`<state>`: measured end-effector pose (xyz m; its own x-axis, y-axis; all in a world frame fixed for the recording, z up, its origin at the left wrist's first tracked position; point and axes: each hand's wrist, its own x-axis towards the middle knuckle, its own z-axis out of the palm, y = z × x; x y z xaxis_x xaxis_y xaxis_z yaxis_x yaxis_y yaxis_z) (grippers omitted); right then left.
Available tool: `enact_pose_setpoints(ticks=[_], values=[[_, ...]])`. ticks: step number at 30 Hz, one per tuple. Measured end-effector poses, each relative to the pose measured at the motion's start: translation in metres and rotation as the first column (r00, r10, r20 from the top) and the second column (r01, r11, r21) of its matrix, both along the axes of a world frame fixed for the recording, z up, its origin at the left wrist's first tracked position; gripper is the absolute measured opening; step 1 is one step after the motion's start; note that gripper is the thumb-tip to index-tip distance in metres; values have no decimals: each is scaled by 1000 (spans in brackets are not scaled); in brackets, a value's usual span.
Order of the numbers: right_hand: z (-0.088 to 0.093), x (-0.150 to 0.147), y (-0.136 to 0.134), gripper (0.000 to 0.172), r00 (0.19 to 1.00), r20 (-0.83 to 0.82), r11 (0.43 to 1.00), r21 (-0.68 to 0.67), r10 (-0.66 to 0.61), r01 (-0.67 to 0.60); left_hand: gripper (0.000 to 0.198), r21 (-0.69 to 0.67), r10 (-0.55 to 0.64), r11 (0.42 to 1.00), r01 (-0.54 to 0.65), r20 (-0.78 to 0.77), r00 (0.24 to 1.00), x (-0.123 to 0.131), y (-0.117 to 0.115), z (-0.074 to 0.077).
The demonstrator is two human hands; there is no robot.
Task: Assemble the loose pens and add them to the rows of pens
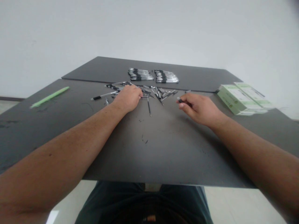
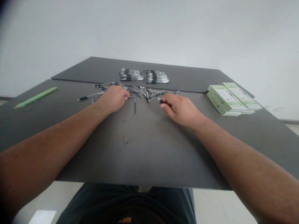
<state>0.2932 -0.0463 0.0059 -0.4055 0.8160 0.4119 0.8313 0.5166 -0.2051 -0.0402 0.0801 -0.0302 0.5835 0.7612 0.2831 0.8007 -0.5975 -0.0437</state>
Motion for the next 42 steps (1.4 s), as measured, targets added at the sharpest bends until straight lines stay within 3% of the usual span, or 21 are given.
enact_pose_setpoints(ticks=[11,16,21,26,30,33,36,39,42], values=[[-3,0,1,24,1000,0,1000,-11,25,-25,31,8,12,1000,-12,52,999,1,-5,2],[-4,1,2,26,1000,1,1000,-17,24,-24,31,-8,-14,1000,16,171,985,6,-14,14],[-3,2,3,28,1000,11,999,-35,23,-22,33,73,-149,989,130,437,887,18,-43,32],[-3,1,3,27,999,30,997,-63,41,-39,31,58,-240,967,248,533,812,28,-77,39],[-6,-1,3,30,997,35,995,-76,73,-70,22,55,-308,938,342,584,751,34,-90,39],[-6,-2,3,32,994,44,992,-87,99,-95,14,16,-315,917,397,640,701,37,-95,38],[-6,-3,2,33,991,50,988,-99,123,-118,9,-84,-233,900,427,736,636,42,-97,36],[-5,-3,1,32,989,53,986,-100,139,-133,4,-274,-54,817,508,840,540,50,-100,32],[-5,-3,0,32,988,52,986,-92,147,-142,2,-445,159,623,643,877,453,57,-103,28]])
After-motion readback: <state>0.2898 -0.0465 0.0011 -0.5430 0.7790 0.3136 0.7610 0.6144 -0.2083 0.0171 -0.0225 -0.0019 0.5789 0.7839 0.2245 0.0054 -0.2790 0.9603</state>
